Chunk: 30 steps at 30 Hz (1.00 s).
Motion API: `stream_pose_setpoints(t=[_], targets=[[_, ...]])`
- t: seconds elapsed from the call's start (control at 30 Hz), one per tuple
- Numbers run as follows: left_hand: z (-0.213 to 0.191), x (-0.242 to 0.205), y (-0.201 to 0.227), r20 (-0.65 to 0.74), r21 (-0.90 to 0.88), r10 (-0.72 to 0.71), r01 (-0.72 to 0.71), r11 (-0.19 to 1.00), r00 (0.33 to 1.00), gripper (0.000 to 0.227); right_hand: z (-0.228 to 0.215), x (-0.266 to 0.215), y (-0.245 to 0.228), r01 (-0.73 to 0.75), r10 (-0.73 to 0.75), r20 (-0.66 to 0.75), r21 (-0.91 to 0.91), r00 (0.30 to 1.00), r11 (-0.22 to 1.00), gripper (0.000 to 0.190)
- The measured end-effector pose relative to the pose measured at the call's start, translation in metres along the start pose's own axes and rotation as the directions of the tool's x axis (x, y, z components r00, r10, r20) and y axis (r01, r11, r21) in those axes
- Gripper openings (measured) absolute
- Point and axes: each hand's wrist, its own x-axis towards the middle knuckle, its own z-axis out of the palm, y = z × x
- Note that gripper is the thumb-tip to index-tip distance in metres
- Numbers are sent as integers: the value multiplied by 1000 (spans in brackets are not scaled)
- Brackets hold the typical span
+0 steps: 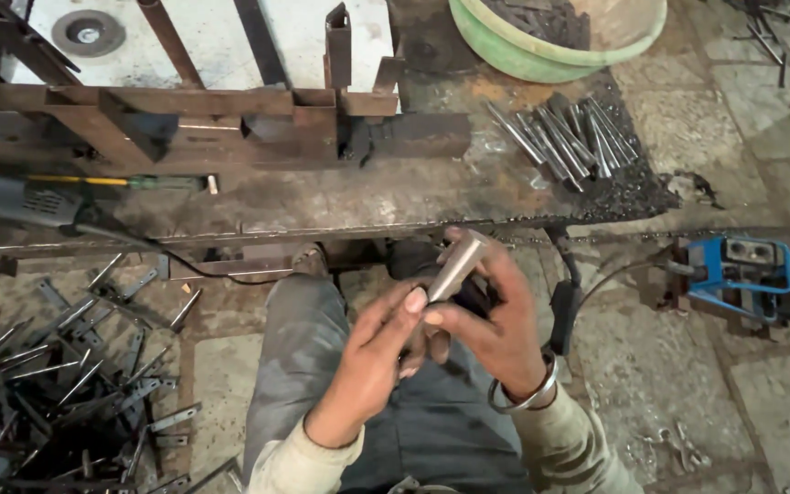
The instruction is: Grinding and smoothing metal hinge components using a handheld angle grinder.
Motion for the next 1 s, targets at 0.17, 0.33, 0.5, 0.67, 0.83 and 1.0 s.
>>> stream_pose_setpoints(t=[0.17,0.33,0.5,0.67,0.83,1.0], targets=[[0,-3,5,-5,45,30,-30,999,1000,50,4,-3,5,110,-112,-12,-91,994,990,51],[-3,-5,3,-14,95,31,-30,995,999,51,8,-4,6,38,-37,-80,16,996,999,37],[-8,2,-7,-63,312,76,-52,949,995,43,0,1,22,139,-180,-133,-268,975,953,22],[-10,13,-13,-94,557,226,-137,819,969,36,1,2,42,-159,234,-348,230,908,960,30],[13,25,2,-37,786,432,-240,569,901,32,24,-13,57,-324,482,-272,466,833,823,44],[3,33,-2,91,889,371,-244,388,924,29,22,-18,90,-375,575,-9,750,818,545,36]])
